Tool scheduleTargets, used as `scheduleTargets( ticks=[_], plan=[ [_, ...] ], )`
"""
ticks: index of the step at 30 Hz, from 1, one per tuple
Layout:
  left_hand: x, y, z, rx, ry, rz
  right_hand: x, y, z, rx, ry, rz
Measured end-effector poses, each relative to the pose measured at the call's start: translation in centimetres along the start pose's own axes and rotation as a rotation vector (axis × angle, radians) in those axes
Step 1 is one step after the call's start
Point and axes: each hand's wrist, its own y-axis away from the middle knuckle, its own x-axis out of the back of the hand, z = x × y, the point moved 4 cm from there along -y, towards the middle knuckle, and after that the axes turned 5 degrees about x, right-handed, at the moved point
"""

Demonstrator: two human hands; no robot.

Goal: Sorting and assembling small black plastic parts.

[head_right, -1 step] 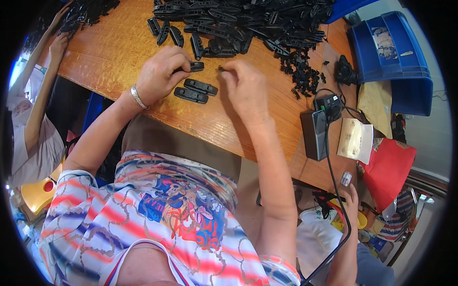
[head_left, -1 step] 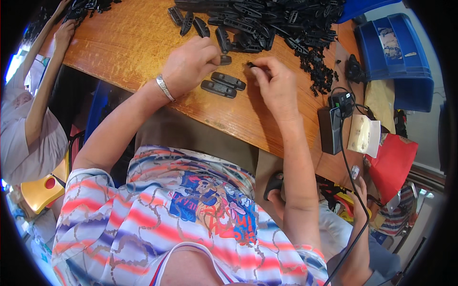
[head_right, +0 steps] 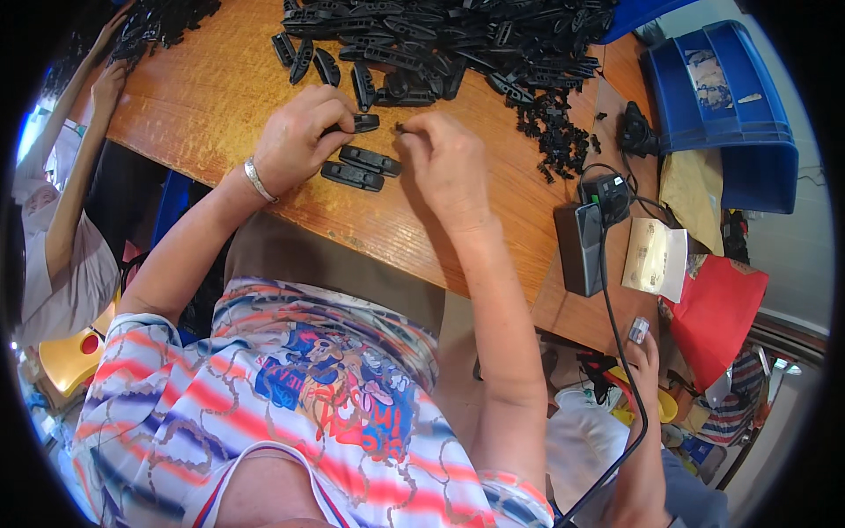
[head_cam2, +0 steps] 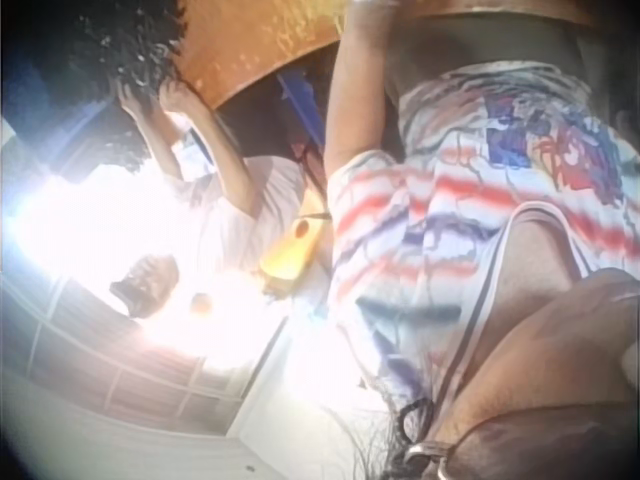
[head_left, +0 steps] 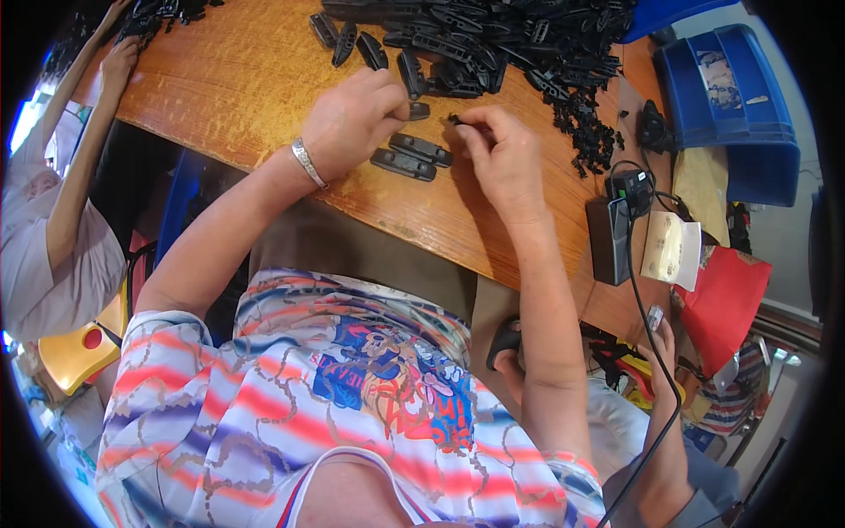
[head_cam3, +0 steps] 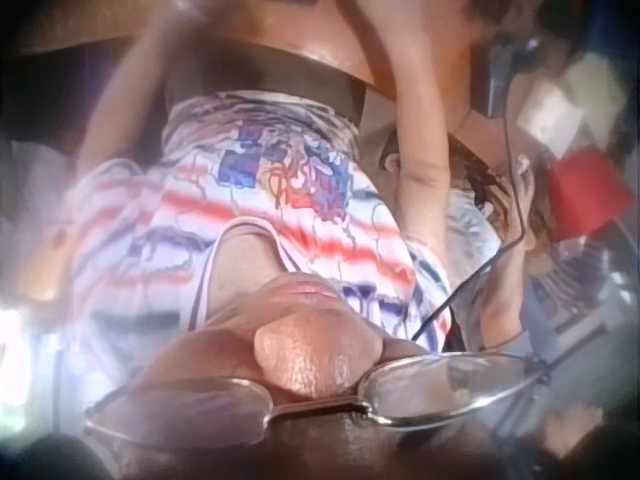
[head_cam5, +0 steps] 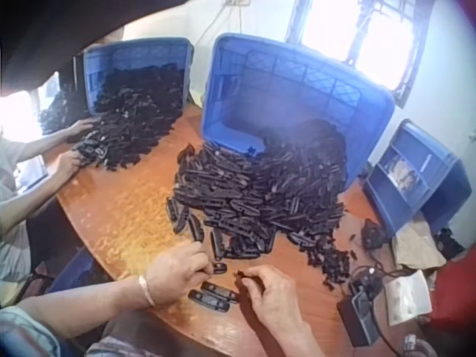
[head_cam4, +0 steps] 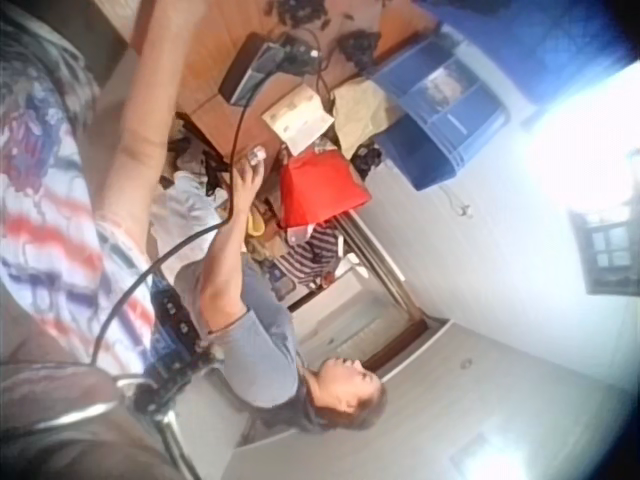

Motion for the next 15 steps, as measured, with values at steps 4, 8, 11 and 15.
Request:
scheduleTargets(
  ticks=[4, 8, 11, 15],
  plan=[
    [-0.1, -0.1, 0.8, -0.020, 0.057, 0.060, -1.4, -0.3, -0.4, 0.007, -0.084, -0.003],
    [0.9, 0.6, -0.5, 0.149, 0.022, 0.033, -2.0, -0.8, -0.7, 0.014, -0.141, 0.006],
    [1.0, 0.8, -1.1, 0.139, -0.026, -0.003, -2.6, -1.2, -0.9, 0.028, -0.195, -0.015],
    [0.2, 0.3, -0.8, 0.105, 0.046, -0.012, -3.3, -1.8, -1.0, 0.148, -0.165, -0.059]
  ],
)
